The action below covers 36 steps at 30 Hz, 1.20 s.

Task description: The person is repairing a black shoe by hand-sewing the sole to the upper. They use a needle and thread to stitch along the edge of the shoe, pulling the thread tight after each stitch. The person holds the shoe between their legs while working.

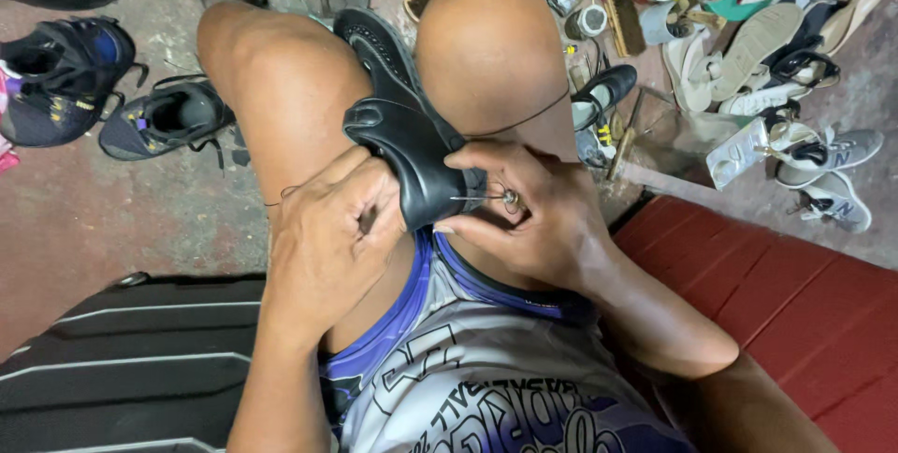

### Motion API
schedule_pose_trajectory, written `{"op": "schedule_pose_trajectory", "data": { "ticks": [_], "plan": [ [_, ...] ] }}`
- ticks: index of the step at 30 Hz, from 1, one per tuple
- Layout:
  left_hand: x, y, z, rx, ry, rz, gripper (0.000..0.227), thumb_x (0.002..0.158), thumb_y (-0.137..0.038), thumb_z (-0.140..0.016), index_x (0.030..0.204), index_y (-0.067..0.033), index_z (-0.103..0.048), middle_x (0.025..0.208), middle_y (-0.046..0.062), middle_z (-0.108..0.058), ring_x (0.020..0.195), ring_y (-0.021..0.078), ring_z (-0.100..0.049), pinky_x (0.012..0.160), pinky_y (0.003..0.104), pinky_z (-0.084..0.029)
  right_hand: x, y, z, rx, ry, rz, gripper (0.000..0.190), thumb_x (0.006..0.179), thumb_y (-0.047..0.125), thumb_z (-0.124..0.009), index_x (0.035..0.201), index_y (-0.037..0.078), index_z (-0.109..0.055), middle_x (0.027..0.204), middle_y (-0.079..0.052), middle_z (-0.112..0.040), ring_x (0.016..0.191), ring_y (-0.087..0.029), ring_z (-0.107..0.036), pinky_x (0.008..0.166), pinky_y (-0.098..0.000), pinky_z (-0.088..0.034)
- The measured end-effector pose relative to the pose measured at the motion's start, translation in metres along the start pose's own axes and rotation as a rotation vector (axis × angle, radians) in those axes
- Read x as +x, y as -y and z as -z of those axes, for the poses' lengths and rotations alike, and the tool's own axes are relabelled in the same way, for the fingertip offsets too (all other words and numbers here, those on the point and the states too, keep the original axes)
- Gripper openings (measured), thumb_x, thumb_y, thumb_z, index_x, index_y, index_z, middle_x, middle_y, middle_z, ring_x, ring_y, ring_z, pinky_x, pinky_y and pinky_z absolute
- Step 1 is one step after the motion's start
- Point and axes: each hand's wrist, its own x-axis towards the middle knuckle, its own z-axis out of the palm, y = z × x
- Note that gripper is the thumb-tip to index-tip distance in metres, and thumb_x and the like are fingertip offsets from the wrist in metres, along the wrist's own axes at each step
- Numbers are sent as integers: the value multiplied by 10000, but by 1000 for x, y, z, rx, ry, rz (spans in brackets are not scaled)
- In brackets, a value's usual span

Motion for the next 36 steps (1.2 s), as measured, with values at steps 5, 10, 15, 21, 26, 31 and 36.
{"op": "schedule_pose_trajectory", "data": {
  "ticks": [5,10,15,21,26,31,36],
  "plan": [
    [-48,46,-1,-429,-372,174,242,842,67,-648,732,-32,-457,701,3,-406,597,63,-355,549,246,-272,4,-3,-4,89,24,-103,509,764,224,-935,1195,126,-685,737,-2,-557,623,-116,-572,582,-276,-481],
    [-71,100,32,-704,-616,291,414,963,72,-660,703,-97,-386,738,-29,-423,621,36,-358,577,207,-280,9,-3,-2,109,56,-144,512,764,187,-935,1208,130,-686,582,57,-421,519,-63,-447,507,-255,-398],
    [-47,43,21,64,-525,134,119,979,34,-696,1027,-9,-595,1107,84,-598,961,182,-559,844,260,-460,3,-5,4,114,92,-209,555,758,189,-931,1236,126,-655,579,52,-379,520,-48,-440,503,-245,-403],
    [2,-12,-6,-69,-85,-7,218,849,-27,-682,1043,27,-601,1020,179,-609,857,314,-626,748,379,-508,0,-8,7,165,97,-203,549,769,161,-912,1258,146,-663,585,55,-376,546,-55,-425,549,-245,-418],
    [18,-6,-9,-96,144,71,197,842,-124,-732,868,-5,-577,730,127,-524,650,285,-544,628,404,-461,-3,-10,12,165,93,-209,582,762,197,-922,1276,165,-651,602,61,-408,549,-57,-442,545,-243,-423],
    [16,-2,-20,-155,66,58,99,808,-14,-660,856,-14,-574,745,106,-500,634,248,-522,612,356,-436,-8,-10,33,4,300,-348,942,789,340,-865,1563,176,-354,635,41,-513,505,-88,-508,473,-289,-438],
    [8,0,-31,-220,4,158,101,772,74,-588,787,6,-515,731,100,-404,620,207,-411,592,331,-360,-13,-17,70,-380,374,-266,1055,694,392,-889,1570,249,-317,781,-23,-726,622,-173,-678,601,-380,-574]
  ]
}}
